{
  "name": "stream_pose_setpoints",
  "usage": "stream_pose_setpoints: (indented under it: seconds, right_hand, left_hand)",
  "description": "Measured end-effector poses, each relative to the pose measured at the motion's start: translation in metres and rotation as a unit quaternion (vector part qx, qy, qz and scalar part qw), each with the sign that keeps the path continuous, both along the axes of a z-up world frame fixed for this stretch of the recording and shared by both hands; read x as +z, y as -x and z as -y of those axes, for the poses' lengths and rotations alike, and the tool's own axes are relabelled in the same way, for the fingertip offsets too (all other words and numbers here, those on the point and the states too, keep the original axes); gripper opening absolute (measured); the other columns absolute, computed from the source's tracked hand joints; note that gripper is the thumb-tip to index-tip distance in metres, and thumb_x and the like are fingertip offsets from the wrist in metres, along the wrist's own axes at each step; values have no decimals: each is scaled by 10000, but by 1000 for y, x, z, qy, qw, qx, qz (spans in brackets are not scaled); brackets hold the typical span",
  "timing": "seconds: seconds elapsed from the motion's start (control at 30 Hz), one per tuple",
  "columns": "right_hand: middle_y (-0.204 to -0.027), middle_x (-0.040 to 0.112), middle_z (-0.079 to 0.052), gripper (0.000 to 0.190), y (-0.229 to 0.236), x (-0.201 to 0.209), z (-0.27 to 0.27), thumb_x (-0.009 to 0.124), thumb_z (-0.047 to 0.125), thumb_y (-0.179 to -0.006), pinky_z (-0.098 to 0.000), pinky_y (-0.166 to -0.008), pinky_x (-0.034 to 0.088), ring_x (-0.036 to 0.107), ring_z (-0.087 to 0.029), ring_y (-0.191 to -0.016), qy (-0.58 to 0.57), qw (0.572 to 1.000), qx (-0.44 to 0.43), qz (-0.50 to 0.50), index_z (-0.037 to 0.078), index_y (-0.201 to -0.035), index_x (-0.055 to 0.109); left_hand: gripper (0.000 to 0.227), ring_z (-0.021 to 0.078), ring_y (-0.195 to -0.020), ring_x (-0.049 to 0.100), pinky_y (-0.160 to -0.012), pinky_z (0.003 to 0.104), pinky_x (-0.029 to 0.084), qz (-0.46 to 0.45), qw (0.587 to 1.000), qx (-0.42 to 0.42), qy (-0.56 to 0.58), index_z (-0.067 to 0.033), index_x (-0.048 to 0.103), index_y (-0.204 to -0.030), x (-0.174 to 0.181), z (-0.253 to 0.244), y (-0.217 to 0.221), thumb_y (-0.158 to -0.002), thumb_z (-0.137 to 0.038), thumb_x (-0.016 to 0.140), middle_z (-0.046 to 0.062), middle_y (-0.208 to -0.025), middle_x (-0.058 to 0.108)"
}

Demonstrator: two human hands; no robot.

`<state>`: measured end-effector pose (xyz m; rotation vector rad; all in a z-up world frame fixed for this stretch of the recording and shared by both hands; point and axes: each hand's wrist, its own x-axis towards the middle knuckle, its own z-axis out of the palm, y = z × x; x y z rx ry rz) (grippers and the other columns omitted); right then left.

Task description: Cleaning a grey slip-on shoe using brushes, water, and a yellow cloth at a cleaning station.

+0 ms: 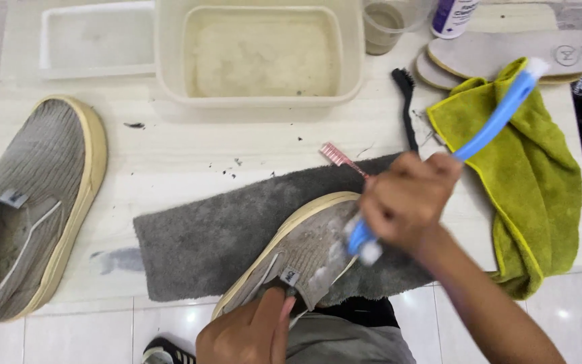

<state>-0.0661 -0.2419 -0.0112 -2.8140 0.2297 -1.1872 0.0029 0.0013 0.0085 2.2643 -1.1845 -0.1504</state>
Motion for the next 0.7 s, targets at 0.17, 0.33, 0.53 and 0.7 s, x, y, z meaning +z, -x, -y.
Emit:
stream_pose_setpoints:
  seconds: [0.17, 0.33, 0.53, 0.7]
  right_hand:
    - [-560, 462, 112, 335, 10, -8, -9, 374, 51, -852, -370, -589, 217, 395, -126, -588, -16, 989, 148, -15, 228, -571, 420]
    - [-549, 454, 32, 284, 4, -5, 12, 557, 91, -824, -434, -660, 239, 397, -199, -552, -21, 999, 17, -30, 207, -568, 522]
    - [-510, 441, 57, 286, 10, -8, 26, 564, 67, -764, -408, -717, 236, 416, -165, -570, -11, 997, 51, -63, 209, -547, 445]
    - [-549, 400, 13, 211, 4, -11, 12, 509, 86, -767, -457, -620, 237, 385, -236, -578, 23, 999, 24, -18, 217, -604, 540]
  left_hand:
    - [334, 68, -377, 239, -345, 235, 253, 30, 999, 5, 26, -173, 488, -603, -1, 2, -1, -920, -216, 583, -63, -447, 312]
    - [338, 60, -392, 238, -359, 236, 236, 23, 1000, 7, 8, -176, 492, -601, 1, 1, 1, -917, -225, 600, -72, -451, 321]
    - [327, 69, -377, 246, -350, 239, 253, 9, 1000, 8, -1, -174, 507, -606, -1, 0, 0, -911, -226, 613, -57, -438, 326]
    - [352, 58, -371, 249, -343, 237, 224, 36, 999, 5, 28, -167, 484, -601, -1, 6, -1, -941, -234, 544, -78, -455, 321]
